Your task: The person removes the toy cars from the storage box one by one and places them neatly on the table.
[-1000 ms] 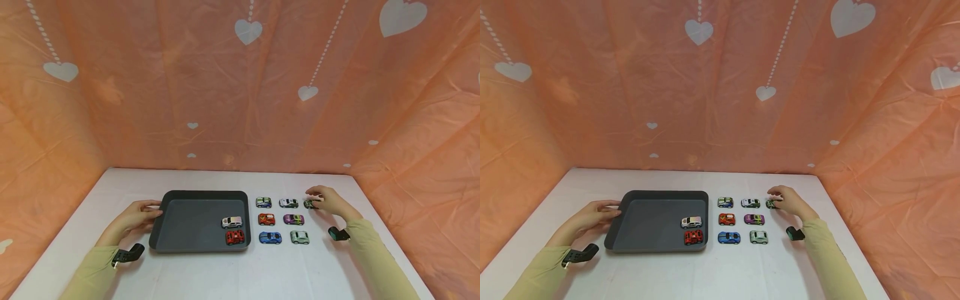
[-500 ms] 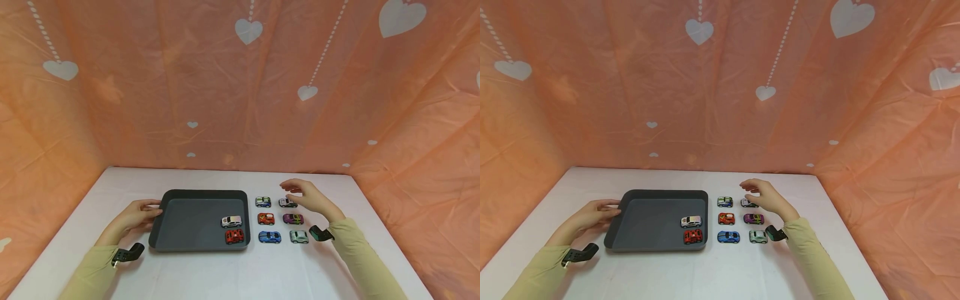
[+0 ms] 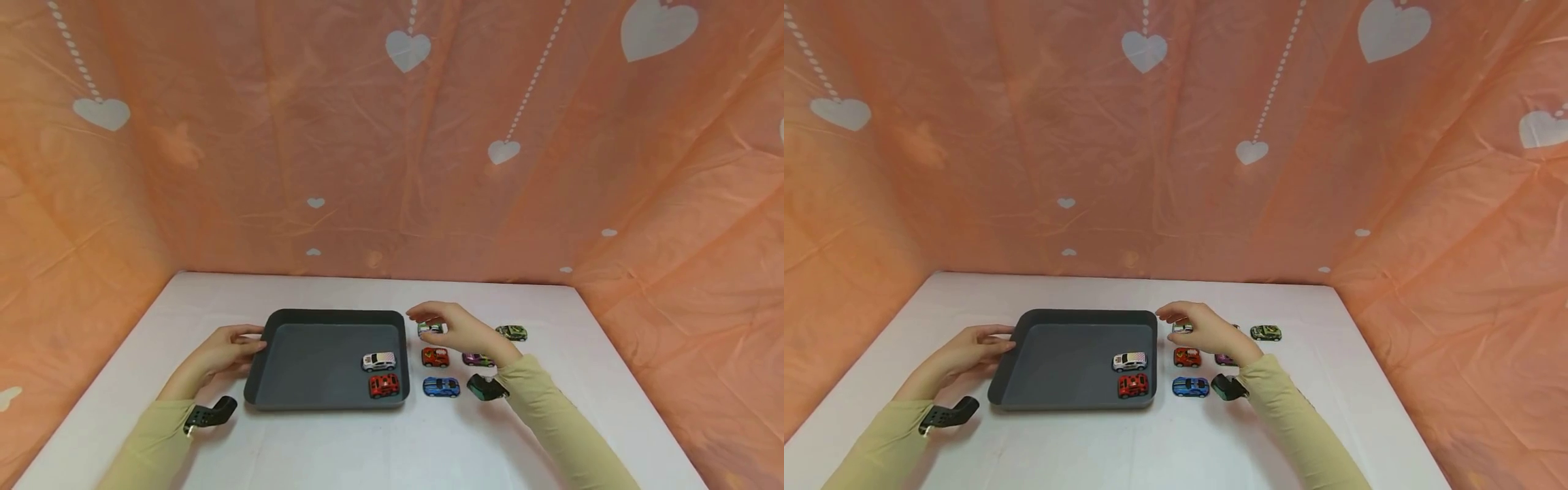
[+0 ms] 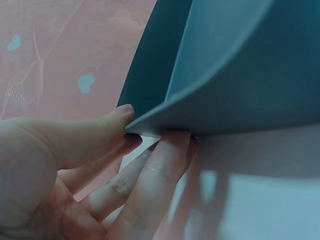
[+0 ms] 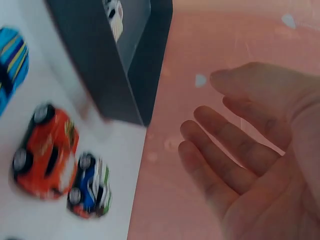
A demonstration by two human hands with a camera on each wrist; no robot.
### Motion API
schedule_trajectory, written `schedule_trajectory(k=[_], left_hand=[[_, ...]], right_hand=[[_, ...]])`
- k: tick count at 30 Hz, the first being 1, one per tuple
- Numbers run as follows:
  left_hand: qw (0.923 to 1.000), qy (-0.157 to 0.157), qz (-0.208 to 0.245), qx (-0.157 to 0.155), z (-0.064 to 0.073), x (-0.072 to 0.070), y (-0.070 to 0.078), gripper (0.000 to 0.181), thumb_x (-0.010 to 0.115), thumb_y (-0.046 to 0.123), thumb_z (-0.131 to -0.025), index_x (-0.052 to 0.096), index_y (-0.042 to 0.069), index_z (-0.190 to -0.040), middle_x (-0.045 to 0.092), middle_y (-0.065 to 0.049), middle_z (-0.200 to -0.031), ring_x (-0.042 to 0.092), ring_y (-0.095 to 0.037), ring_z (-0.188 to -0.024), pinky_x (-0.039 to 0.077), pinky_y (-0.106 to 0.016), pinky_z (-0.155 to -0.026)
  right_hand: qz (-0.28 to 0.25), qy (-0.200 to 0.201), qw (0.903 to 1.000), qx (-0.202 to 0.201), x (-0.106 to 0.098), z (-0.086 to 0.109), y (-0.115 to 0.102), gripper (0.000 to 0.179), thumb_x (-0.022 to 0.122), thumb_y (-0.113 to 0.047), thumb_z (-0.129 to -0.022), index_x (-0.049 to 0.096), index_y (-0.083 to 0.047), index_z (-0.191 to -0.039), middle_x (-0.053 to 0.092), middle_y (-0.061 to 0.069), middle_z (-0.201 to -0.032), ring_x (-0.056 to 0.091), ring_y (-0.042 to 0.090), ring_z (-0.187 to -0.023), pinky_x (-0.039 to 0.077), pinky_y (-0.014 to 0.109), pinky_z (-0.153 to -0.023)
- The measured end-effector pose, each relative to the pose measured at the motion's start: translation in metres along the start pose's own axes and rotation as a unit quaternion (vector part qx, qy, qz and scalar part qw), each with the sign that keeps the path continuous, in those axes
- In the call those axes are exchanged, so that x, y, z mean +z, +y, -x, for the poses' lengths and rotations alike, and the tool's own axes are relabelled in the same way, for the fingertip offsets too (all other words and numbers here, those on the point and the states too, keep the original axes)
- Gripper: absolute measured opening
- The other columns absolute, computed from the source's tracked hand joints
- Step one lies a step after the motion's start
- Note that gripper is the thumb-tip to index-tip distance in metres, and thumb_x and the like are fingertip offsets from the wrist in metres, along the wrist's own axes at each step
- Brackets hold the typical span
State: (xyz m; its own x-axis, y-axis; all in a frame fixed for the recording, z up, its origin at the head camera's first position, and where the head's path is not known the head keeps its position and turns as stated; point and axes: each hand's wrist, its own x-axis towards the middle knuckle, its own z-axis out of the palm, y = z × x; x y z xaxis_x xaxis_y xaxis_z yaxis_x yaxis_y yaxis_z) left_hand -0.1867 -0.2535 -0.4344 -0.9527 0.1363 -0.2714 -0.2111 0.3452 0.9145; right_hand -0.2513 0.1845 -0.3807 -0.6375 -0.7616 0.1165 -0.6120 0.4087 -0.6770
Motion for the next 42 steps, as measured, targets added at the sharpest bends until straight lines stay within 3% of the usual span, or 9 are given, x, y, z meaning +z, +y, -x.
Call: schedule_trajectory(k=[6, 13, 22, 29, 36, 42], left_hand=[[1.0000, 0.002, -0.009, 0.002, 0.000, 0.000, 0.001, 0.055, 0.061, 0.012, -0.094, 0.039, -0.015, -0.136, 0.064, -0.025, -0.109, 0.067, -0.025, -0.088, 0.054, -0.033, -0.070], [1.0000, 0.001, 0.002, 0.002, 0.000, 0.001, 0.000, 0.056, 0.062, 0.011, -0.094, 0.038, -0.015, -0.136, 0.064, -0.025, -0.110, 0.067, -0.024, -0.087, 0.054, -0.031, -0.068], [0.9999, -0.003, -0.010, 0.003, 0.001, -0.001, 0.001, 0.056, 0.061, 0.011, -0.094, 0.036, -0.016, -0.136, 0.061, -0.029, -0.114, 0.066, -0.025, -0.090, 0.054, -0.031, -0.070], [1.0000, -0.004, 0.004, 0.000, 0.001, 0.001, 0.001, 0.057, 0.062, 0.011, -0.093, 0.037, -0.015, -0.136, 0.063, -0.027, -0.112, 0.067, -0.023, -0.088, 0.054, -0.031, -0.069], [1.0000, -0.003, -0.004, 0.002, 0.000, 0.000, 0.001, 0.056, 0.062, 0.011, -0.093, 0.037, -0.015, -0.136, 0.061, -0.028, -0.114, 0.067, -0.024, -0.089, 0.055, -0.032, -0.071], [0.9999, -0.002, -0.014, -0.003, 0.001, 0.001, 0.001, 0.056, 0.062, 0.013, -0.094, 0.037, -0.014, -0.137, 0.059, -0.030, -0.117, 0.066, -0.025, -0.091, 0.055, -0.033, -0.071]], right_hand=[[-0.011, -0.029, 0.9992, -0.026, 0.015, -0.011, -0.006, 0.045, 0.068, -0.003, -0.088, 0.053, 0.001, -0.131, 0.057, 0.014, -0.128, 0.055, 0.028, -0.115, 0.043, 0.038, -0.097], [-0.018, -0.057, 0.9981, -0.016, 0.028, -0.019, -0.014, 0.052, 0.068, -0.003, -0.087, 0.050, -0.005, -0.136, 0.054, 0.010, -0.134, 0.053, 0.024, -0.119, 0.042, 0.033, -0.099], [-0.007, -0.078, 0.9967, -0.019, 0.045, -0.031, -0.011, 0.046, 0.067, -0.006, -0.088, 0.054, -0.002, -0.132, 0.057, 0.015, -0.130, 0.055, 0.028, -0.116, 0.044, 0.034, -0.096], [0.002, -0.096, 0.9953, 0.000, 0.051, -0.036, -0.009, 0.047, 0.068, -0.006, -0.088, 0.054, -0.002, -0.132, 0.058, 0.011, -0.130, 0.053, 0.016, -0.119, 0.042, 0.027, -0.097], [-0.019, -0.112, 0.9935, 0.009, 0.056, -0.041, -0.008, 0.049, 0.067, -0.002, -0.086, 0.053, 0.000, -0.133, 0.058, 0.012, -0.130, 0.053, 0.019, -0.120, 0.044, 0.031, -0.096], [0.008, -0.130, 0.9914, 0.014, 0.057, -0.044, -0.008, 0.048, 0.067, -0.002, -0.085, 0.055, -0.003, -0.132, 0.059, 0.008, -0.128, 0.053, 0.010, -0.117, 0.042, 0.025, -0.095]])
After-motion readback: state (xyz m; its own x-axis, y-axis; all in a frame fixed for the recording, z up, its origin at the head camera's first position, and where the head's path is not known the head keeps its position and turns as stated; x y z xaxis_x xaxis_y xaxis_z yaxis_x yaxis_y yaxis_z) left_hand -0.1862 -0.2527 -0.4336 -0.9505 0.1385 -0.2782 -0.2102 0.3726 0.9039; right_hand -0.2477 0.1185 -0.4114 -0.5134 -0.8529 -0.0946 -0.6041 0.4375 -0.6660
